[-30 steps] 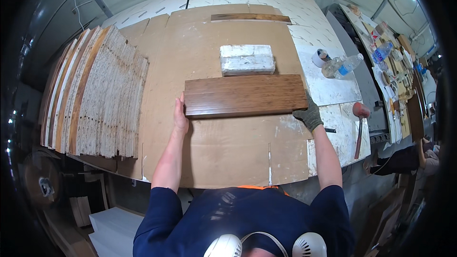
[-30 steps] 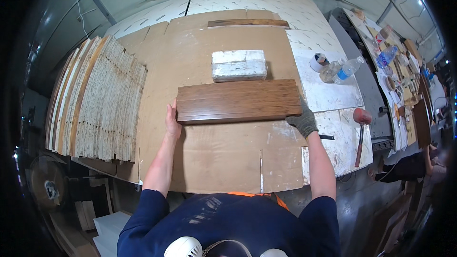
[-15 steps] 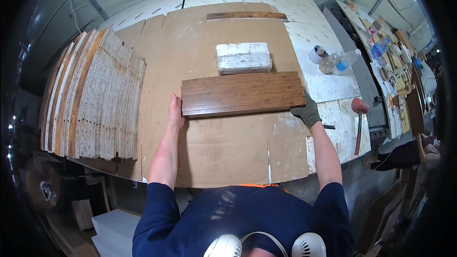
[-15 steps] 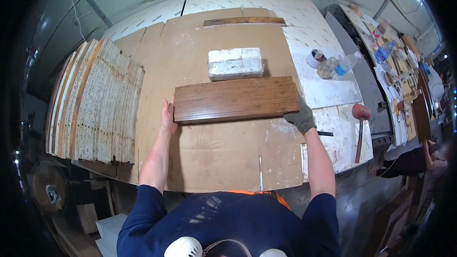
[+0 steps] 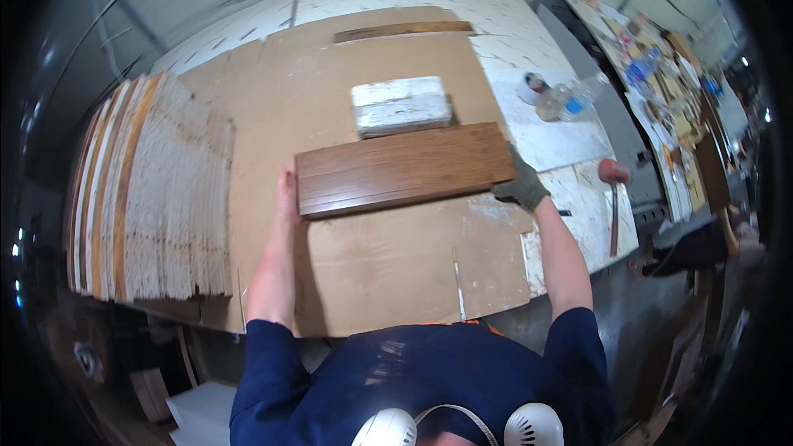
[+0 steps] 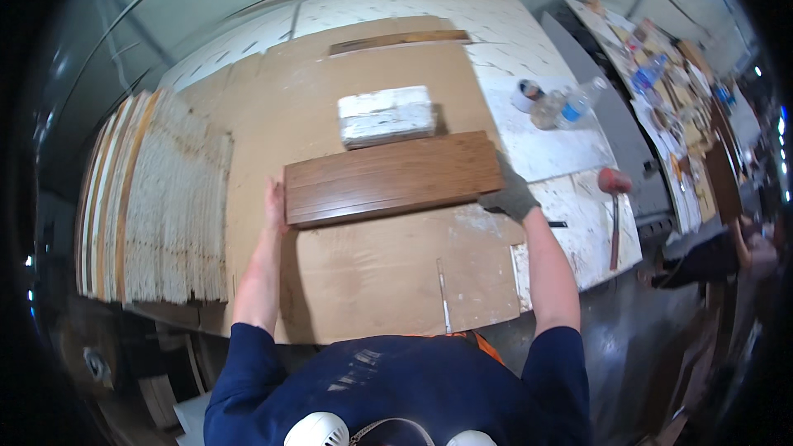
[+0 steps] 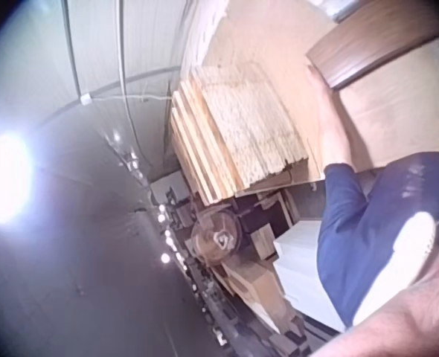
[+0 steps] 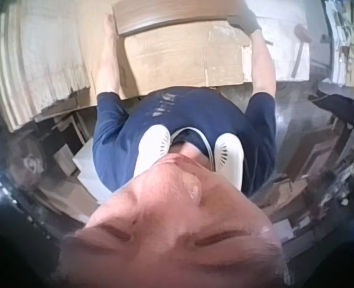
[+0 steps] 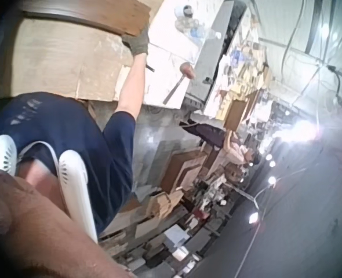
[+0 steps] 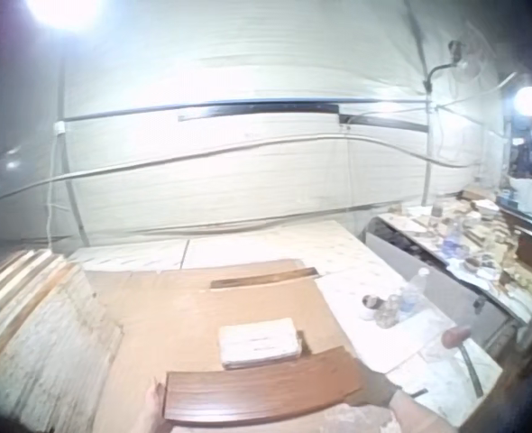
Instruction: The person picks up a finished wood panel from the floor, places it on a workbench, and uses a scraper to clean the edges.
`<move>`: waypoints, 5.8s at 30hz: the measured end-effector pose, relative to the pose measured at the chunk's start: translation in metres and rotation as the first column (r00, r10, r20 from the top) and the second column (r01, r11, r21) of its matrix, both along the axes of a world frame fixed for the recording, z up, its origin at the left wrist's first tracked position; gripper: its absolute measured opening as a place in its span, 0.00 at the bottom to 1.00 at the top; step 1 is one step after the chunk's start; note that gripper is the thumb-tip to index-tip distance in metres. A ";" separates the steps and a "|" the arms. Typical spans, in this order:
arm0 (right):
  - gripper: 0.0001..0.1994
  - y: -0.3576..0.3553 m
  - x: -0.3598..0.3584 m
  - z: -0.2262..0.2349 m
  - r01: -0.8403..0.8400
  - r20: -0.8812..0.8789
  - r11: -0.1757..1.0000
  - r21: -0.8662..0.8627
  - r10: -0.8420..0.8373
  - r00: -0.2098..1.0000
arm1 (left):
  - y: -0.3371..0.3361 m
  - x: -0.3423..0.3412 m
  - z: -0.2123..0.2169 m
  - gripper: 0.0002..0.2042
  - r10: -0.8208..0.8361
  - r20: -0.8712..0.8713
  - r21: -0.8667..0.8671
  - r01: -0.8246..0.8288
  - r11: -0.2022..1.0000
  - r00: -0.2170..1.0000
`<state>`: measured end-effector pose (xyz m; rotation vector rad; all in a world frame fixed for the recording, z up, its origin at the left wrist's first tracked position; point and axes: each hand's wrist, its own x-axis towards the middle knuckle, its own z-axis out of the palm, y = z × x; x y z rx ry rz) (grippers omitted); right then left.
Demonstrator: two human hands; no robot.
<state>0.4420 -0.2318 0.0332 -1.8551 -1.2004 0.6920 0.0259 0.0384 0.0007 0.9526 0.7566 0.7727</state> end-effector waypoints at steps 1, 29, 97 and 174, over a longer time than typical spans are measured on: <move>0.51 0.002 -0.005 0.010 -0.021 -0.013 1.000 -0.015 0.021 1.000 | 0.002 -0.001 -0.004 0.40 -0.010 -0.025 0.002 0.010 1.000 1.000; 0.29 0.052 0.038 -0.059 0.231 -0.547 0.941 0.248 -0.061 0.835 | 0.009 -0.004 -0.007 0.40 0.014 -0.060 0.023 -0.013 1.000 0.998; 0.37 0.005 -0.010 -0.011 0.195 -0.465 0.967 0.161 -0.100 0.880 | -0.043 -0.009 -0.012 0.35 0.185 0.035 0.052 -0.187 0.981 0.982; 0.43 -0.016 -0.021 -0.028 0.354 0.069 0.935 0.004 -0.353 0.933 | -0.103 0.005 -0.016 0.34 0.479 -0.202 0.465 -0.346 0.815 0.854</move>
